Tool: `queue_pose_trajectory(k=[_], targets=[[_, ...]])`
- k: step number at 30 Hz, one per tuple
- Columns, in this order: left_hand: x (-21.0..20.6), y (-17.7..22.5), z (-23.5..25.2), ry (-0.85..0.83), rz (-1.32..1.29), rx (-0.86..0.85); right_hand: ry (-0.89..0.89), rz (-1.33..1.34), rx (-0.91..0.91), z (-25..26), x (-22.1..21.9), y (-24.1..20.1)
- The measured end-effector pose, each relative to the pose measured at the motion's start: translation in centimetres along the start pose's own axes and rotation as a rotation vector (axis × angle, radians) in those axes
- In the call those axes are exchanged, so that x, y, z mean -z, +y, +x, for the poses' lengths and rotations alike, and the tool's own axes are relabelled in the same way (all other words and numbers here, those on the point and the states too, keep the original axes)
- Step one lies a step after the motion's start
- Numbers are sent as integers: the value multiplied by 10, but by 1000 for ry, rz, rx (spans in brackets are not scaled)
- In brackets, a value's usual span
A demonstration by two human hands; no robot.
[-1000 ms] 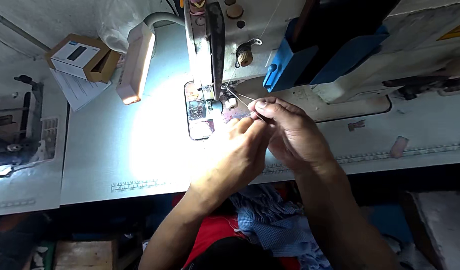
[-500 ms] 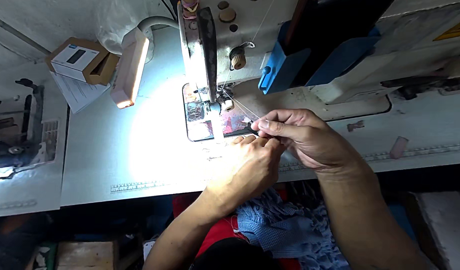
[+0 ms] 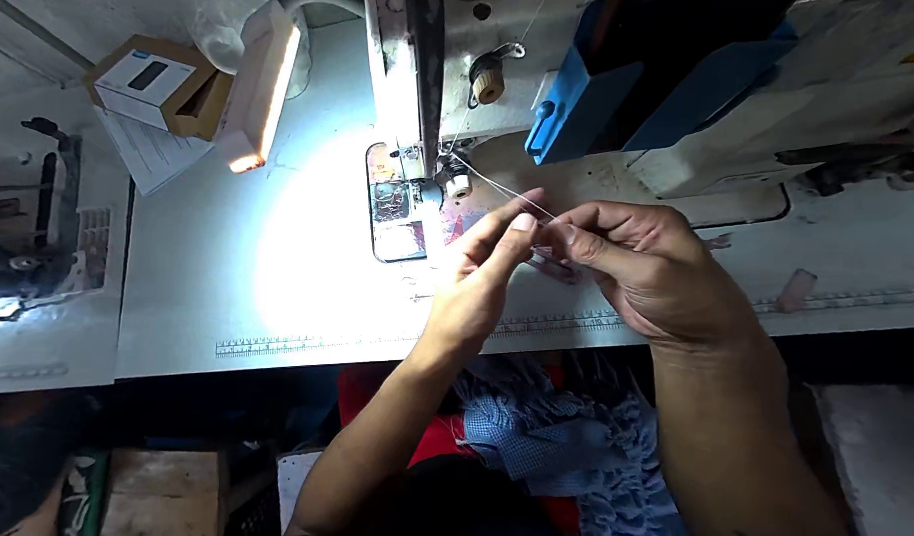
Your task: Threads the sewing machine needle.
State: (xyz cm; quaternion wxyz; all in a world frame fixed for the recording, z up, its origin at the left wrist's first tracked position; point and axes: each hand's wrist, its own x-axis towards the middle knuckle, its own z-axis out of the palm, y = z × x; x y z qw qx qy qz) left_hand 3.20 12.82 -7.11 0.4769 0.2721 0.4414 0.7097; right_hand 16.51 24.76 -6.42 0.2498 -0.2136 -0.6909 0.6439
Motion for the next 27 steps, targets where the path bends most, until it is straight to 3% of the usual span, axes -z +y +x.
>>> queue_pose_trajectory(k=[5, 12, 16, 20, 24, 27], targets=[[-12, -12, 1, 110, -173, -47, 18, 12, -10, -5, -7, 1], [-9, -15, -8, 87, -256, -64, -28, 58, -28, -15, -12, 0], [-1, -14, -14, 90, -250, -48, -31, -239, 12, -22, -9, -4], [14, -4, -18, 78, 70, -89, 75, -647, 302, -16, -15, -19], [26, 15, -19, 15, 450, -131, -207, -716, 657, 12, -26, -22], [35, 25, -17, 22, 637, -163, -341, -782, 739, 35, -27, -13]])
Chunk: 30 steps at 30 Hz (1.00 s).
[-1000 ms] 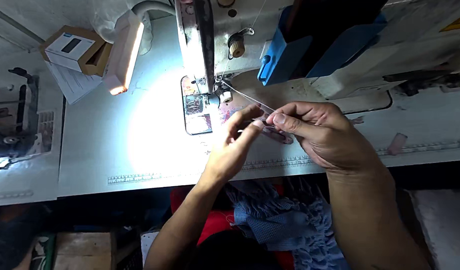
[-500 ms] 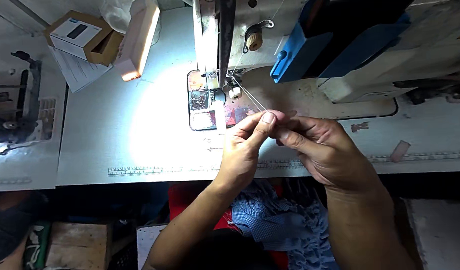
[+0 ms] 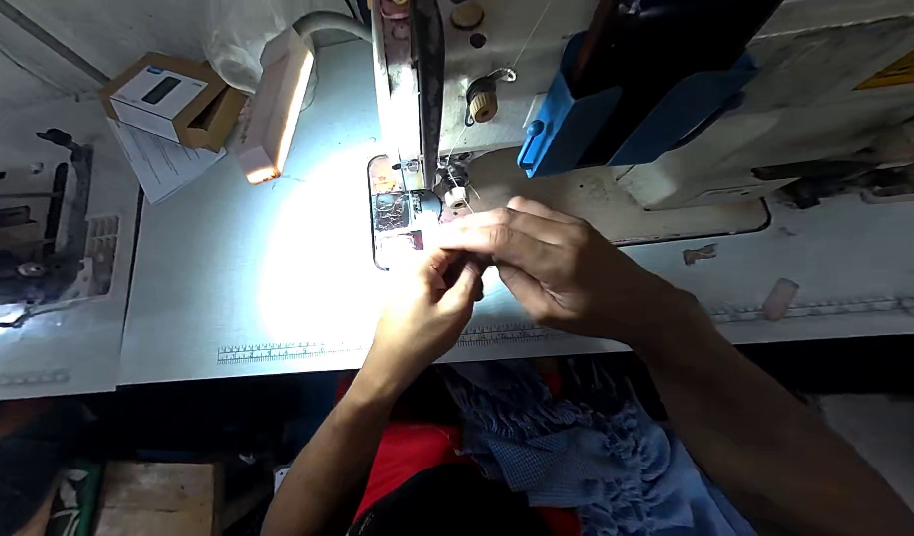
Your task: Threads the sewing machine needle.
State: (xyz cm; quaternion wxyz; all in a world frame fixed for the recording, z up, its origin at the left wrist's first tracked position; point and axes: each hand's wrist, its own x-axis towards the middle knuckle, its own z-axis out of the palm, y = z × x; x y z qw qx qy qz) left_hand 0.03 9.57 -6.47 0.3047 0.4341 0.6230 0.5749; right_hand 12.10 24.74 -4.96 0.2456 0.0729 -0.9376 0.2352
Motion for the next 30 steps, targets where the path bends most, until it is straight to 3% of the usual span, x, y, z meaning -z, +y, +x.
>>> queue_pose_trajectory(k=[3, 8, 15, 24, 30], targets=[[7, 11, 4, 11, 173, -58, -12, -33, -13, 3, 1, 12], [16, 22, 5, 65, 391, -126, 152, 31, -73, 0, -2, 17], [17, 22, 10, 29, 396, -172, 230, 111, -139, -7, -14, 18], [21, 19, 10, 32, 490, -336, 279, 509, -296, -12, -10, 18], [25, 16, 5, 57, 362, -247, 264, 444, -311, -10, -8, 18]])
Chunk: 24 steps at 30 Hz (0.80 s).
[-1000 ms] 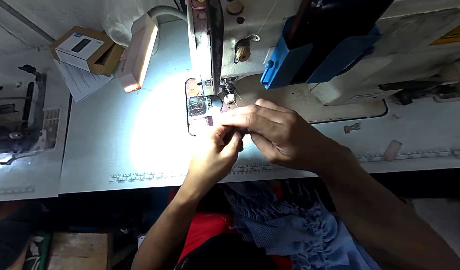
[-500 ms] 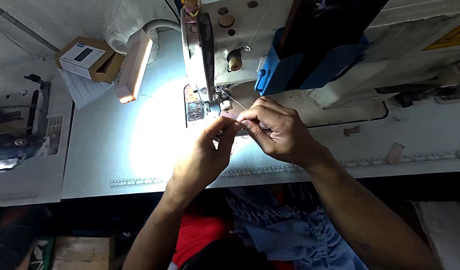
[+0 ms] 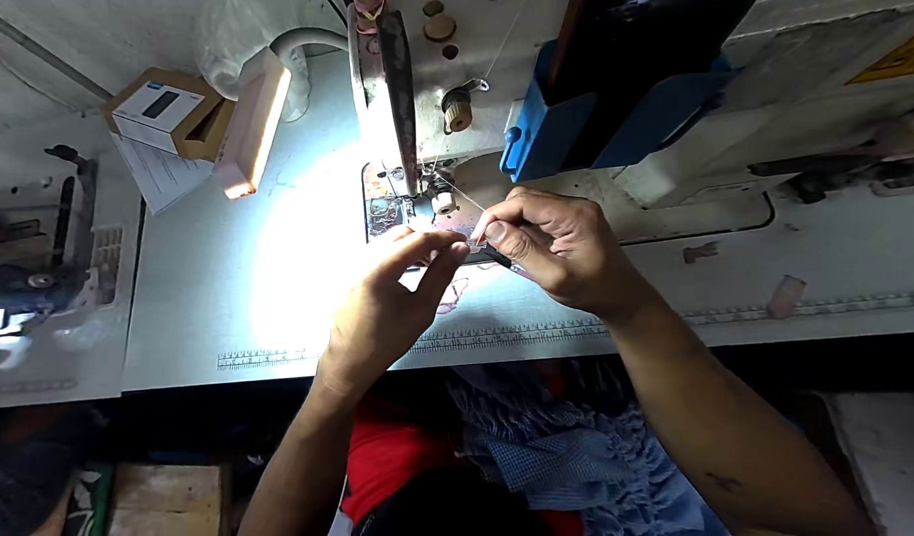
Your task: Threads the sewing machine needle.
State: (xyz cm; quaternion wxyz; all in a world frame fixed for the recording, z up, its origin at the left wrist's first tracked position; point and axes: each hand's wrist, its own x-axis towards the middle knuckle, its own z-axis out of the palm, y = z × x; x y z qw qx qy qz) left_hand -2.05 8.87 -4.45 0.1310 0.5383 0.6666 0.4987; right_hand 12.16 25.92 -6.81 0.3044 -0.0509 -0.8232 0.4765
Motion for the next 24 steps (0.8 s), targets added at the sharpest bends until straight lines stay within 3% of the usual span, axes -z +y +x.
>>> queue_pose_trajectory(k=[6, 14, 17, 24], targets=[[1, 0, -1, 101, -82, 105, -16, -79, 10, 1, 1, -4], [-15, -1, 1, -10, -305, 196, -15, -125, 31, 3, 1, -6], [-23, -3, 3, 31, -339, 215, -5, -160, 28, 4, -1, -8], [-12, -5, 3, 107, -37, 7, -3, -98, -17, 6, 3, -4]])
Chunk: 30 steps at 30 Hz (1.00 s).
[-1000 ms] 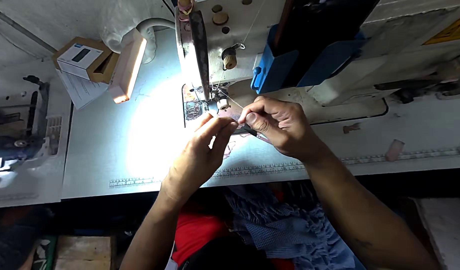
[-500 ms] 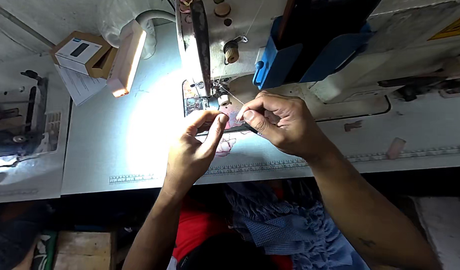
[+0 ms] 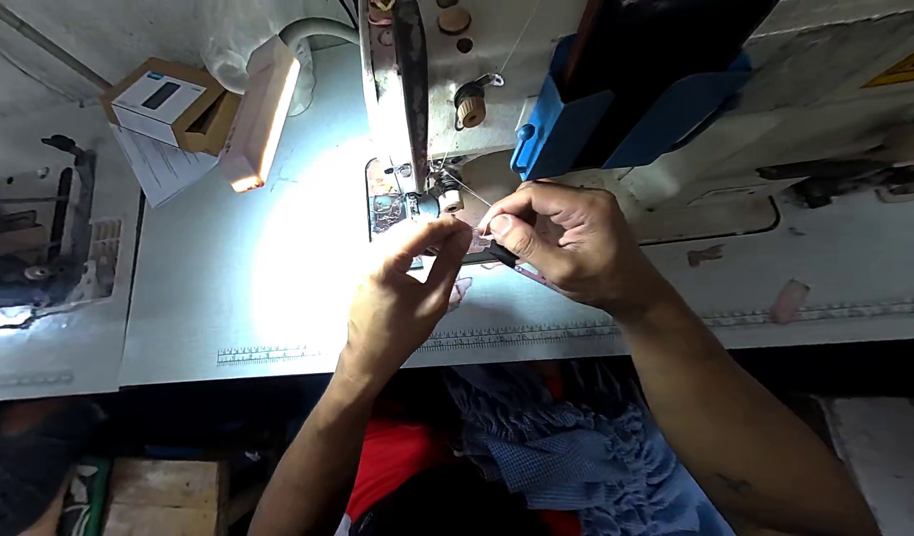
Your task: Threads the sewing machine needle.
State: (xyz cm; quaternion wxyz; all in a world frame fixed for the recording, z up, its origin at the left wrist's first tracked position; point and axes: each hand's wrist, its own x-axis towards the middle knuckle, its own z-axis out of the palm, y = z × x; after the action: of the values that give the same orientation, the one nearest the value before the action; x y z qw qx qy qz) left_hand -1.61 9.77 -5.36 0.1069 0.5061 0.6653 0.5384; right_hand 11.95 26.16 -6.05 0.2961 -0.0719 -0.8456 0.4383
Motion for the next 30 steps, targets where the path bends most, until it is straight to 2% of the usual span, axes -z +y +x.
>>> queue_pose_trajectory(k=[6, 11, 14, 18, 21, 25, 27, 30], targets=[[-17, -7, -2, 143, 219, -98, -57, 378, -141, -3, -3, 1], [-27, -11, -1, 142, 244, -123, 21, 725, -281, -5, -11, -2], [-24, -9, -1, 117, 248, -106, 34, 599, -238, -5, -13, 0], [-13, -8, 0, 42, 152, -56, 68, 41, -6, -5, -15, 4], [-3, -4, 3, -24, 58, -11, 49, -144, 149, -4, -12, 7], [7, 11, -7, 92, 433, -34, -23, -69, 12, -1, -6, 2], [5, 14, -14, 116, 409, -144, -43, -9, -62, 0, -3, 2], [-7, 7, -24, -48, 324, -87, -49, 18, -103, 2, -1, -2]])
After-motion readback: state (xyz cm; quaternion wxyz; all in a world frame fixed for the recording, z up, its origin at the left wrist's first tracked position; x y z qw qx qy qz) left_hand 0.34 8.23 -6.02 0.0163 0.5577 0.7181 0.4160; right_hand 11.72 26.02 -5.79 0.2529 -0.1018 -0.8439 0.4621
